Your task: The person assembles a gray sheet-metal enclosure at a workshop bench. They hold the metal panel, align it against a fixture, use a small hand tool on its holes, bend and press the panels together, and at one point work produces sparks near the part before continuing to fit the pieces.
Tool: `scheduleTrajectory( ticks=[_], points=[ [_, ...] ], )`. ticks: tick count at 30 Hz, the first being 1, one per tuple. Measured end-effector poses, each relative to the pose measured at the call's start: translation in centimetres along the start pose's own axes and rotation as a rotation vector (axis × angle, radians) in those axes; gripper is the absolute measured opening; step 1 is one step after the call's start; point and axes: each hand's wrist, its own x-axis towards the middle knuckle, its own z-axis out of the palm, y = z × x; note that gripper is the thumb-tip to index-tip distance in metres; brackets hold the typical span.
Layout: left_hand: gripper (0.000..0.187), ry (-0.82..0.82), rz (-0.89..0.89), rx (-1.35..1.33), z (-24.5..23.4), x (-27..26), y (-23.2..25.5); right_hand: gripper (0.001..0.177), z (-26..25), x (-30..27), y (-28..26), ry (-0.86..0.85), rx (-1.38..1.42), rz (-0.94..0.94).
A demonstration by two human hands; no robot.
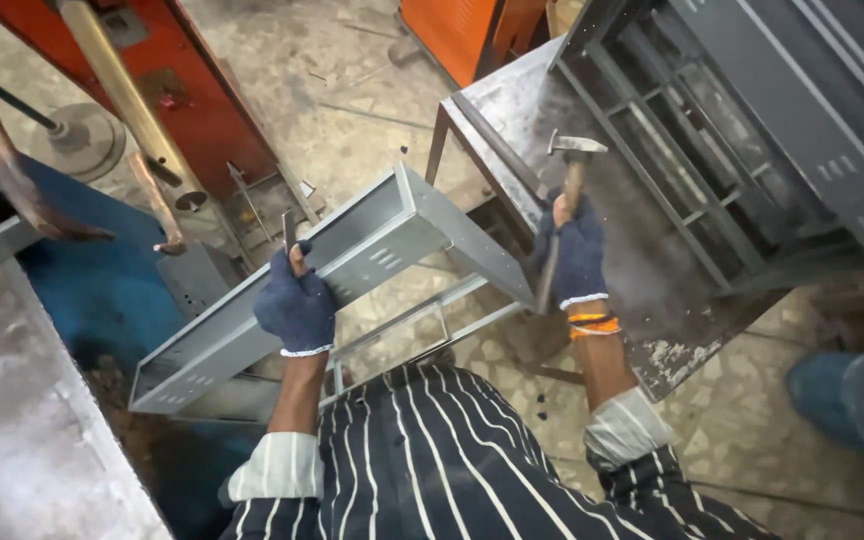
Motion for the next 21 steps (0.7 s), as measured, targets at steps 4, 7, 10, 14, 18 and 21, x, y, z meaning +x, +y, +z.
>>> scheduleTrajectory(
  ticks=[4,7,10,14,18,21],
  points=[
    [0.022,-0.05,-0.046,-0.058,0.1,0.7,0.8,0.025,3.7,-4.3,-4.8,-0.083,-0.258,-0.081],
    [0.021,-0.083,-0.032,-0.023,0.5,0.7,0.4,0.026,5.6,-6.2,-6.3,-0.285,-0.431,-0.099],
    [0.02,-0.108,-0.032,-0.055,0.5,1.1,0.5,0.03,6.8,-7.0,-6.8,-0.339,-0.473,-0.173],
    [0.02,-0.083,-0.06,-0.087,0.3,1.6,0.5,0.038,6.9,-7.0,-6.9,-0.397,-0.598,-0.23],
    [0.02,-0.065,-0.049,-0.084,0.8,1.9,0.0,0.042,6.5,-7.6,-6.0,-0.37,-0.618,-0.313],
    [0.021,-0.084,-0.02,-0.081,0.8,1.8,0.1,0.048,7.3,-8.0,-7.0,-0.321,-0.657,-0.162]
  ],
)
